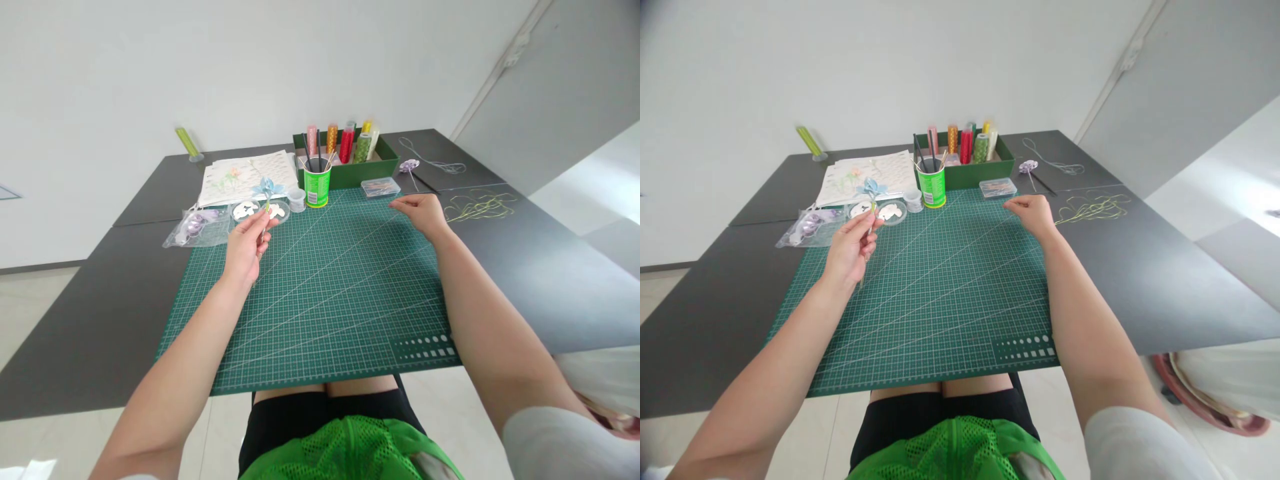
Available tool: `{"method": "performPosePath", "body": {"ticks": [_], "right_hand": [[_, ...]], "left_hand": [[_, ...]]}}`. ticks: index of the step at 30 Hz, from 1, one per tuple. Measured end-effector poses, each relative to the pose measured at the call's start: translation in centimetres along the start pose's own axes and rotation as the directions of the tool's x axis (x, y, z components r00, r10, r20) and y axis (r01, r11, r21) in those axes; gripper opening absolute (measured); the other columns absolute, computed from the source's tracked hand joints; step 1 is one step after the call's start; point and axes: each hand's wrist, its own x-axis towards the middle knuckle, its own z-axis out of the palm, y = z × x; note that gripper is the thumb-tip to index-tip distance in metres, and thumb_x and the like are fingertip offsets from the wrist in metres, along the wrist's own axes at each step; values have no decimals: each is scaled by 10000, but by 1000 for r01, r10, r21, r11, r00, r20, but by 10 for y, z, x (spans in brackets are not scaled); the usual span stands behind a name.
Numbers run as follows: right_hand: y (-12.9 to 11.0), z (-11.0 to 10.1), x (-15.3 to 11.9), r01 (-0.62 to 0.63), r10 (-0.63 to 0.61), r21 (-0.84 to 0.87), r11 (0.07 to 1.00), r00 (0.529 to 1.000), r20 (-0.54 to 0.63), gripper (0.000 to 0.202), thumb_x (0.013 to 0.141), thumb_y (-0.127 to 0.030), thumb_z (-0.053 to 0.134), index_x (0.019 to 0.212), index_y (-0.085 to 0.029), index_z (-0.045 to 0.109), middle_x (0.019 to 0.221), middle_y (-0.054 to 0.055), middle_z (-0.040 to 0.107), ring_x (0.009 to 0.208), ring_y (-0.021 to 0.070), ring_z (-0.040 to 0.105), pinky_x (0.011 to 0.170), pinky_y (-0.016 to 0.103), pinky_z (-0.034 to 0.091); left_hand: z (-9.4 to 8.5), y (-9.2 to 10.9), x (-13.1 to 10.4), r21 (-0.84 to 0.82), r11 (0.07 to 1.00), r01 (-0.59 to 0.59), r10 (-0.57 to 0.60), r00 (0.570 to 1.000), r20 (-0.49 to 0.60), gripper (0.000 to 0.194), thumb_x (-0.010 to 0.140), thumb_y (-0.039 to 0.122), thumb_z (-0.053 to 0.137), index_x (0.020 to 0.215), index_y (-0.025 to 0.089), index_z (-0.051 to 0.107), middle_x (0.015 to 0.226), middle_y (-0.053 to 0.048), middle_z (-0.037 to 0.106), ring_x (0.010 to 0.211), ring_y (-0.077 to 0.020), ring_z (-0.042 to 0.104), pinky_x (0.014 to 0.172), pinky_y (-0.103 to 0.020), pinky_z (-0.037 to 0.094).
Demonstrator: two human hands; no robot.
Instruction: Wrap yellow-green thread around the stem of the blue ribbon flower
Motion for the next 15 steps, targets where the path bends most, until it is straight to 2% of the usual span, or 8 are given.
{"method": "performPosePath", "body": {"ticks": [4,7,10,15], "right_hand": [[7,-16,4,-46,44,-42,998,998,-45,172,739,-300,750,810,-162,826,623,45,672,550,148,464,576,313,350],[11,-30,5,-172,144,-192,966,978,-152,152,771,-253,751,853,-154,832,682,72,692,603,164,518,629,322,371],[17,-47,3,-352,247,-306,885,910,-333,211,833,-221,700,962,-120,832,759,152,695,673,199,525,671,360,355],[25,-64,1,-563,325,-319,762,759,-565,335,896,-110,548,1118,-15,780,954,330,672,858,313,557,740,462,298]], "left_hand": [[-5,3,5,-37,999,-22,20,999,-49,232,693,281,853,894,189,783,800,-33,743,479,-17,469,360,-131,247],[-6,2,6,-40,999,-27,25,998,-53,248,688,283,858,905,188,785,791,-30,738,480,-17,471,359,-125,256],[-5,1,4,-8,999,-49,49,999,-23,262,688,280,850,921,178,787,797,-44,746,485,-22,473,370,-123,267],[0,-1,-1,58,995,-86,86,996,6,268,707,294,823,940,167,785,818,-68,762,484,-31,482,388,-142,264]]}}
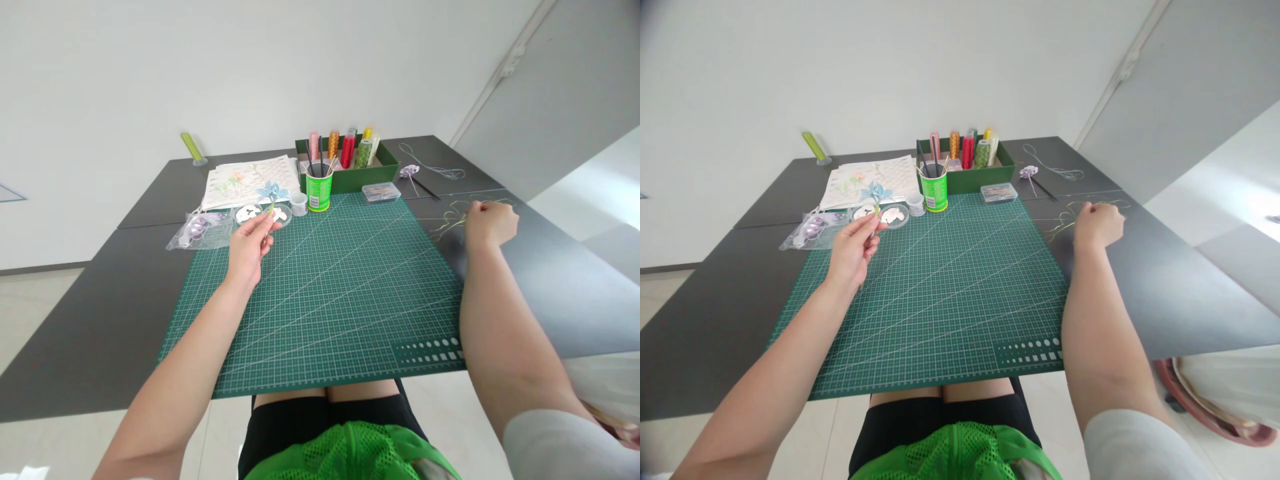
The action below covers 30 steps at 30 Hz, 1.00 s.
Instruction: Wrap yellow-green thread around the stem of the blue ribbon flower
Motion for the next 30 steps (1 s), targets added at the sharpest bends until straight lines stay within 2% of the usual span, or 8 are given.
{"method": "performPosePath", "body": {"ticks": [4,8,11,13,18,24,27,30], "right_hand": [[-13,8,-8,33,-40,-61,998,992,-116,377,888,-42,526,1194,-27,745,1246,343,606,1193,379,479,972,533,215],[-44,22,-44,422,-425,-50,905,896,-129,330,896,-119,575,1178,-92,744,1363,263,567,1286,372,431,1110,588,115],[-68,27,-94,747,-746,153,647,662,-75,339,964,-170,460,1165,-161,732,1236,151,664,1201,294,528,1168,569,158],[-80,28,-133,805,-864,371,463,504,-15,336,981,-194,433,1141,-187,728,1195,110,694,1168,262,571,1183,534,220],[-93,22,-211,369,-937,880,300,286,200,381,1022,-332,380,1215,-211,685,1196,95,705,1138,229,635,1067,438,453],[-92,14,-238,-87,-896,961,262,347,276,420,980,-524,472,1183,-228,689,1216,84,685,1115,207,636,1041,393,485],[-93,12,-239,-200,-866,928,315,339,367,454,937,-585,515,1114,-204,687,963,54,680,725,137,622,723,308,544],[-95,10,-241,-223,-811,902,369,397,430,449,910,-611,531,954,-189,678,658,-28,522,505,79,397,493,235,372]], "left_hand": [[5,-3,-7,106,994,-18,13,999,48,280,723,322,808,945,153,780,798,-73,761,482,-45,491,397,-160,269],[11,-7,-14,189,982,-21,-5,991,136,319,737,354,799,974,141,772,800,-80,767,479,-52,484,408,-173,274],[16,-11,-19,224,975,-5,-36,983,179,334,739,374,796,975,138,770,783,-80,765,471,-57,485,411,-185,276],[18,-13,-21,230,973,12,-59,978,199,339,743,379,792,985,141,772,784,-80,765,472,-61,489,413,-190,278],[21,-16,-25,227,973,36,-88,970,225,340,750,382,779,1001,153,776,785,-74,766,477,-66,494,415,-190,272],[24,-20,-31,232,973,17,-76,966,248,333,773,386,755,1012,156,784,701,-46,738,481,-76,487,424,-193,273],[27,-23,-34,227,974,18,-78,963,257,349,771,399,753,1016,152,787,643,-34,712,476,-83,474,427,-202,274],[29,-26,-37,227,974,23,-83,963,257,349,774,397,747,1023,156,787,717,-52,743,484,-82,478,426,-207,274]]}}
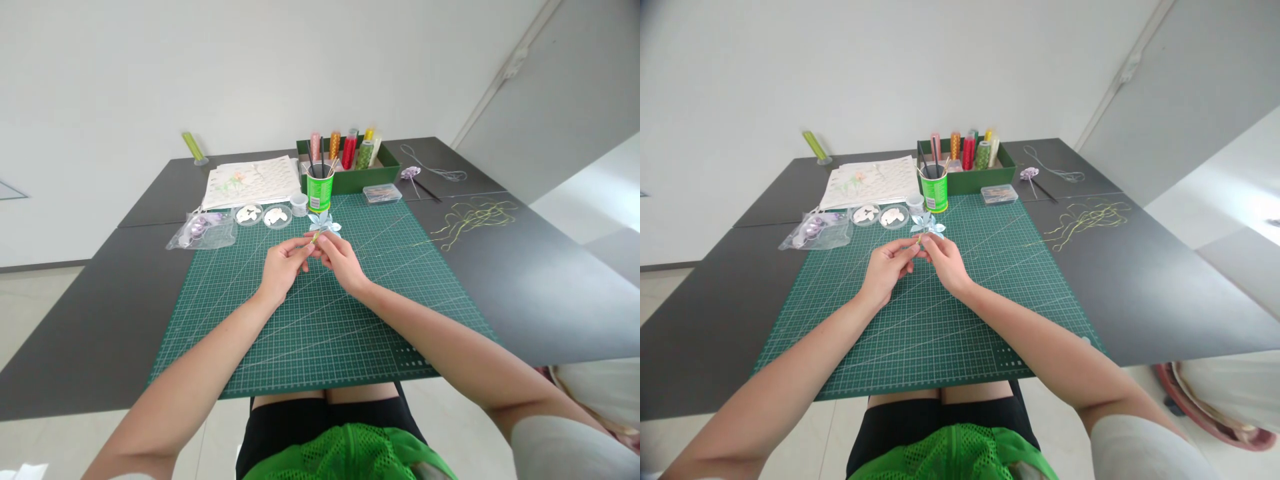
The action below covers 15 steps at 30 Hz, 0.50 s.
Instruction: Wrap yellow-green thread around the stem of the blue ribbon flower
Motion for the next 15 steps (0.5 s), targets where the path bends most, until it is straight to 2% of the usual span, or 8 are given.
{"method": "performPosePath", "body": {"ticks": [3,6,10,15], "right_hand": [[0,2,-1,23,-22,8,1000,991,-132,428,890,-599,553,759,-194,603,569,-57,391,511,79,327,485,233,305],[1,5,-3,32,-26,29,999,979,-204,372,859,-560,605,753,-204,583,551,-74,349,503,79,308,485,235,284],[1,9,-4,-38,56,86,996,974,-219,280,804,-477,684,825,-208,609,559,-76,461,449,57,275,463,230,273],[-5,11,-5,-163,198,189,968,963,-185,329,716,-473,759,801,-189,617,608,-40,609,397,26,235,397,228,170]], "left_hand": [[2,-1,-1,-3,1000,20,-20,1000,-6,350,775,389,749,1033,155,779,770,-66,760,490,-80,484,426,-205,277],[2,-1,-1,1,999,32,-32,999,-11,328,784,379,745,1017,149,766,769,-64,757,492,-78,489,426,-201,282],[3,1,-3,16,999,47,-47,998,-36,310,804,372,730,1015,145,724,688,-37,724,470,-79,485,422,-198,283],[2,2,-4,46,997,65,-64,997,-35,325,813,371,741,1051,158,676,608,-2,687,442,-81,484,418,-192,271]]}}
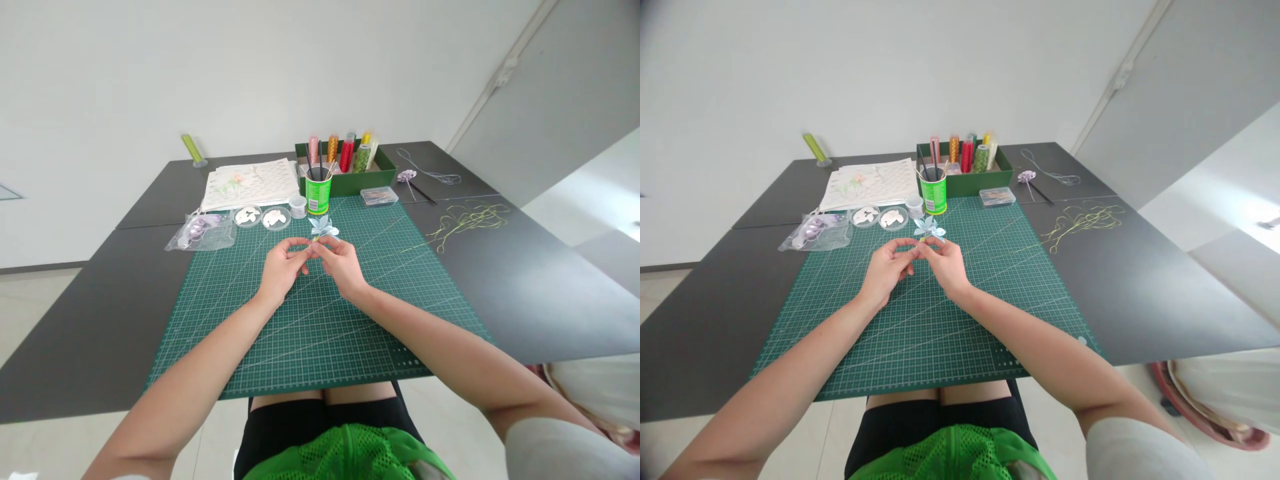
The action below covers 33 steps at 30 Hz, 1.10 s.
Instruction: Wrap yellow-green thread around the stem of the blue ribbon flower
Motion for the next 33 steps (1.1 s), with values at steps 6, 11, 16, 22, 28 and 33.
{"method": "performPosePath", "body": {"ticks": [6,11,16,22,28,33], "right_hand": [[-4,-4,-3,-89,90,45,995,995,-37,432,613,-513,837,789,-167,647,503,-75,500,397,29,246,392,229,141],[-2,-13,-5,-128,129,22,992,990,-58,480,565,-539,854,775,-150,666,455,-104,391,399,32,233,398,229,138],[-5,-19,-12,-154,154,-2,988,986,-57,446,561,-495,871,755,-155,658,448,-107,376,409,34,219,411,233,133],[-6,-27,-21,-128,128,-23,991,992,-9,434,613,-531,849,738,-163,656,451,-100,389,414,37,209,415,237,130],[-5,-33,-29,-95,98,-82,992,995,34,423,682,-547,813,758,-154,677,581,-36,547,434,37,240,421,241,149],[-8,-38,-33,75,-39,-287,955,991,131,360,867,-525,650,891,-171,713,537,-52,451,451,75,257,433,250,208]], "left_hand": [[-6,6,4,16,996,85,-86,986,146,278,856,313,720,1075,151,663,789,-64,762,613,-135,676,508,-197,439],[-7,8,9,80,989,127,-144,949,281,195,939,293,598,975,136,710,891,-98,782,810,-182,739,718,-280,557],[-5,8,1,278,960,13,-88,962,259,327,989,337,474,876,159,724,875,-89,778,764,-202,737,673,-295,551],[0,8,-21,514,828,-225,108,963,247,342,999,389,452,867,202,705,823,-53,759,694,-188,700,667,-285,514],[7,-5,-23,264,959,-100,4,941,340,389,1003,453,420,757,191,570,623,23,570,473,-107,454,485,-232,369],[3,-1,-31,313,930,-192,106,957,271,368,1003,441,421,880,184,655,632,24,499,582,-135,459,564,-253,367]]}}
